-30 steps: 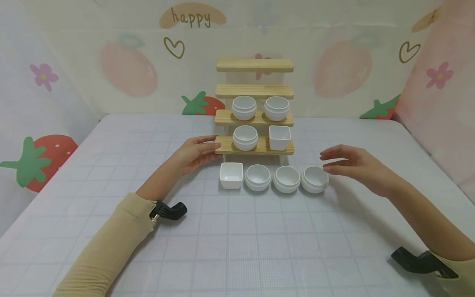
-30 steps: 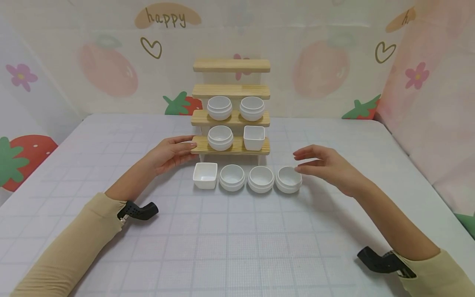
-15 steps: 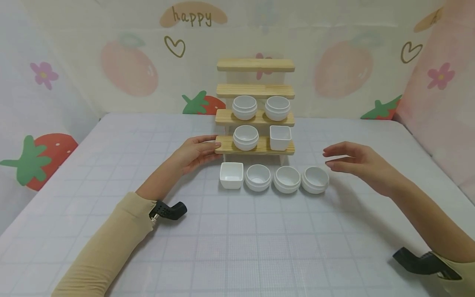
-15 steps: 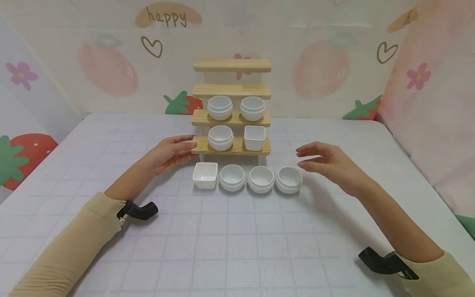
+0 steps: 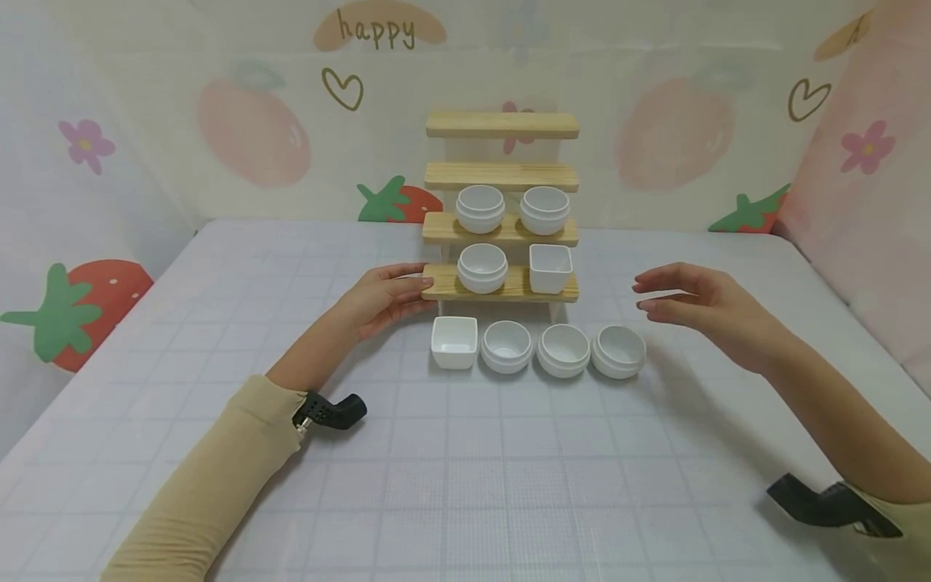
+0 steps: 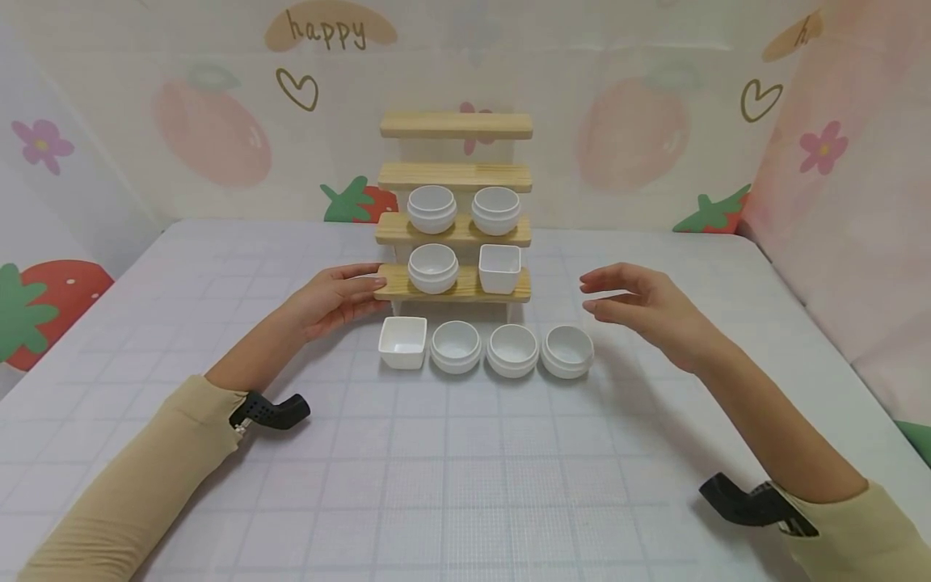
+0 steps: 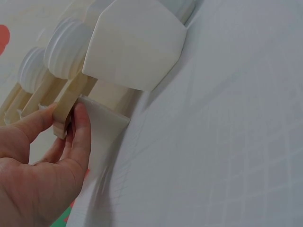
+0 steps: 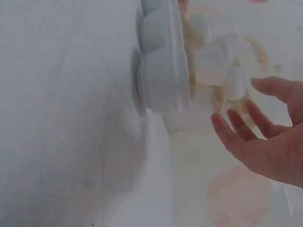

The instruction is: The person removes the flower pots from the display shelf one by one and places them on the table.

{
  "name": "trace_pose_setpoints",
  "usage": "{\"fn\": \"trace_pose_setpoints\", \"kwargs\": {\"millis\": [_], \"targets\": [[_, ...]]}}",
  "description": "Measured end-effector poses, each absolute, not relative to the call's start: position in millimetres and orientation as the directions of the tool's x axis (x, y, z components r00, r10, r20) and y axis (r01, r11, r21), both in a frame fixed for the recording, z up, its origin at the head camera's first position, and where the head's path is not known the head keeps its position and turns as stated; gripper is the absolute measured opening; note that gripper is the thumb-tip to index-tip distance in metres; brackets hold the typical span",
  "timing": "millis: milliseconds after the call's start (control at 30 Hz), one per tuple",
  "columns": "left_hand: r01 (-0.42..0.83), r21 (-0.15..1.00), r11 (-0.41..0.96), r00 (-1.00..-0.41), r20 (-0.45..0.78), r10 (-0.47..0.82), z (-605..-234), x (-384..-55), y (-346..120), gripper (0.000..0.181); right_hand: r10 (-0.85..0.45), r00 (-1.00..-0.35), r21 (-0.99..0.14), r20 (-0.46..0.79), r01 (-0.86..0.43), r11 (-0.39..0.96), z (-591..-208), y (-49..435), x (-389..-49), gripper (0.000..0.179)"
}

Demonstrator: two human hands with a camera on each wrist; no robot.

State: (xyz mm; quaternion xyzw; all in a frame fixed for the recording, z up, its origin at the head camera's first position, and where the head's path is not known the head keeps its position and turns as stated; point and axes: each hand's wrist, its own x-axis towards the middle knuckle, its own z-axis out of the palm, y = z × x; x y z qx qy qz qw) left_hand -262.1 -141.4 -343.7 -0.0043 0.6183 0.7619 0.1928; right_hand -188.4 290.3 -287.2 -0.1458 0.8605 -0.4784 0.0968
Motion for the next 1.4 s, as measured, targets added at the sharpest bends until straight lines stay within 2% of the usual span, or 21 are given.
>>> {"fn": "trace_pose_setpoints", "kwargs": {"millis": [833, 1167, 1400], "targets": [[-0.300, 0.939, -0.168, -0.924, -0.242, 0.295, -344.9, -262.6, -142.1, 0.059, -0.358, -0.933, -0.907, 0.045, -0.189, 0.377, -273.1, 271.8, -200.7, 0.028], [-0.301, 0.940, -0.164, -0.924, -0.245, 0.293, -345.0, -263.2, -142.6, 0.060, -0.343, -0.939, -0.889, 0.012, -0.168, 0.427, -263.8, 260.7, -206.4, 0.039], [-0.307, 0.936, -0.170, -0.922, -0.249, 0.296, -344.7, -263.3, -142.2, 0.060, -0.360, -0.932, -0.904, 0.039, -0.186, 0.384, -259.2, 254.8, -209.2, 0.035]]}}
